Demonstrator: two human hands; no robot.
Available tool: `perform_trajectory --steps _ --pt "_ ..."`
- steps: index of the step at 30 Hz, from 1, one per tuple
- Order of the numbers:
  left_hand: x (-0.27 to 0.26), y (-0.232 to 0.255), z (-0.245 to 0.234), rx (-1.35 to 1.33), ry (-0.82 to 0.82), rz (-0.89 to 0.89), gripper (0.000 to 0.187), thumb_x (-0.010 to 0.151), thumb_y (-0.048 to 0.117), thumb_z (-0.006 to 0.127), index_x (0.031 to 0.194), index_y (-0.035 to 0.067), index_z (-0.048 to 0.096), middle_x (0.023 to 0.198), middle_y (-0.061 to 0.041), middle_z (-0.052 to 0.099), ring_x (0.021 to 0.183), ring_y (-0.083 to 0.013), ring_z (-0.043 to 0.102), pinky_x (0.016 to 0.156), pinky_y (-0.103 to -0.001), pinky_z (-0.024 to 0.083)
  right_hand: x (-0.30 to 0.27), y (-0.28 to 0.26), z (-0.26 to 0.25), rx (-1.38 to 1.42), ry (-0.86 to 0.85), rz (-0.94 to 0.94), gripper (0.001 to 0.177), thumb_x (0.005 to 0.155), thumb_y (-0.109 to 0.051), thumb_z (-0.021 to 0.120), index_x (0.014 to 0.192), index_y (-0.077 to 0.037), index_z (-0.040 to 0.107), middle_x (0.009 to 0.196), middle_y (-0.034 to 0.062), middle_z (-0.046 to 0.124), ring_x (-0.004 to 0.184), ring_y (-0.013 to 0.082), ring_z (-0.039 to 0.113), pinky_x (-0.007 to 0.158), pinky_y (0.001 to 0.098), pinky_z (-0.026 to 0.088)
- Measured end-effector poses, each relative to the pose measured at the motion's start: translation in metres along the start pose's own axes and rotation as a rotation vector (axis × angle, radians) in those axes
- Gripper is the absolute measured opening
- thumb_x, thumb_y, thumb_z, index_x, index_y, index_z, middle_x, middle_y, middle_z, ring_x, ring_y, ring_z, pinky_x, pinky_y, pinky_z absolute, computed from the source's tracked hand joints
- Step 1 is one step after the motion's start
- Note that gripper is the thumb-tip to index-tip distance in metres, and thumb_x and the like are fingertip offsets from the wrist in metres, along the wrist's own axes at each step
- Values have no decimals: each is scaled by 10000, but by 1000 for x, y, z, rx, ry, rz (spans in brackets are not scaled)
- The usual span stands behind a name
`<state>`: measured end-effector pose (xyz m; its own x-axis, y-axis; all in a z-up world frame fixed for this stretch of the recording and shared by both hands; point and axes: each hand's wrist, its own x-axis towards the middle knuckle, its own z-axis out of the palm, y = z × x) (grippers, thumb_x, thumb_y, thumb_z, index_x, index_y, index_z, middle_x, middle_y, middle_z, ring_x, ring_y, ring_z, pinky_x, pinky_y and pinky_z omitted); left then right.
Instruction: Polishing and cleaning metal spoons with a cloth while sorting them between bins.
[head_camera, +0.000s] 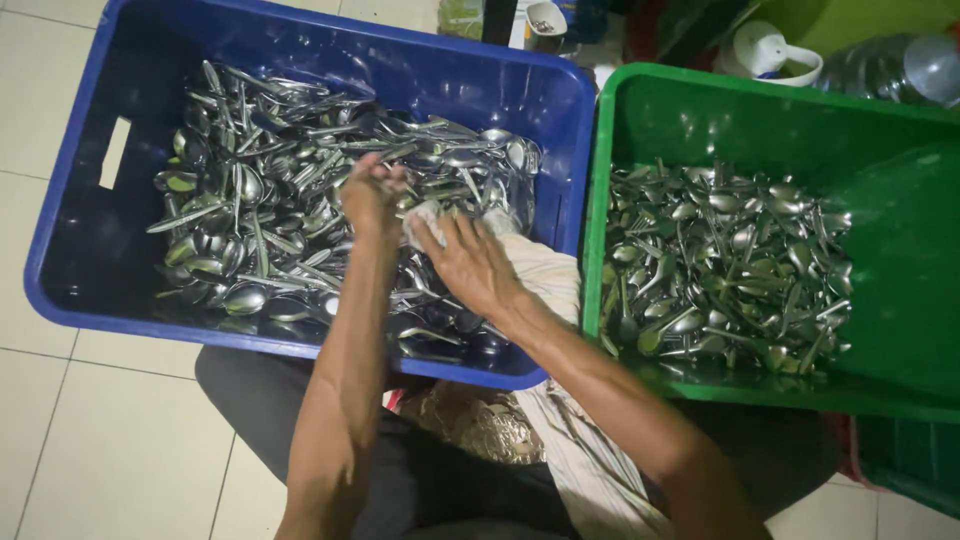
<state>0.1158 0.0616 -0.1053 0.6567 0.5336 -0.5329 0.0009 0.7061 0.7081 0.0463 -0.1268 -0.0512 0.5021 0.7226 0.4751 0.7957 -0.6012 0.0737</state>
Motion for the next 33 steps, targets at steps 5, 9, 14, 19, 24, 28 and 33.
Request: perform_trajectory --steps 5,9,14,19,24,28,33 --pt "10 22 -12 39 -21 240 356 1036 301 483 1026 0 672 678 -155 686 581 -305 751 464 -337 660 10 2 -63 695 -173 514 166 961 -84 613 1104 -59 695 930 157 702 854 379 708 709 423 563" --pt "-79 20 39 324 -360 444 484 1091 381 334 911 53 641 776 -186 750 712 -288 776 645 -336 624 9 23 -28 1265 -94 1149 409 1037 -459 558 1098 -108 758 1027 101 740 994 186 645 889 363 503" --pt "-98 13 43 823 -556 553 493 1112 373 319 867 121 665 660 -53 681 643 -209 601 698 -332 462 8 26 -5 1762 -231 1226 263 987 -334 647 945 -80 696 638 197 658 530 265 697 466 339 581" --pt "-95 29 35 759 -422 536 475 1107 345 345 855 101 667 650 -77 662 626 -201 578 675 -319 461 15 20 -49 1837 -348 1129 264 958 -305 702 946 -44 665 656 154 652 490 183 672 408 298 561" --pt "-76 33 29 618 -272 524 430 1101 320 364 862 88 636 589 -65 642 485 -158 528 491 -260 404 8 19 -39 1833 -475 987 293 975 -298 679 933 -9 653 653 152 653 467 160 661 389 279 552" --pt "-158 74 67 677 -244 363 590 1050 471 317 1121 -14 645 968 -244 696 887 -340 654 766 -407 451 -1 27 -4 1567 -357 1036 326 987 -312 651 862 -12 641 608 157 636 445 184 642 376 288 526" --pt "-106 14 30 590 -482 147 220 1018 133 491 920 38 665 977 -109 663 871 -256 660 766 -412 589 19 16 -75 1112 -263 848 250 1006 -182 561 1015 22 705 897 253 721 819 335 707 717 451 553"
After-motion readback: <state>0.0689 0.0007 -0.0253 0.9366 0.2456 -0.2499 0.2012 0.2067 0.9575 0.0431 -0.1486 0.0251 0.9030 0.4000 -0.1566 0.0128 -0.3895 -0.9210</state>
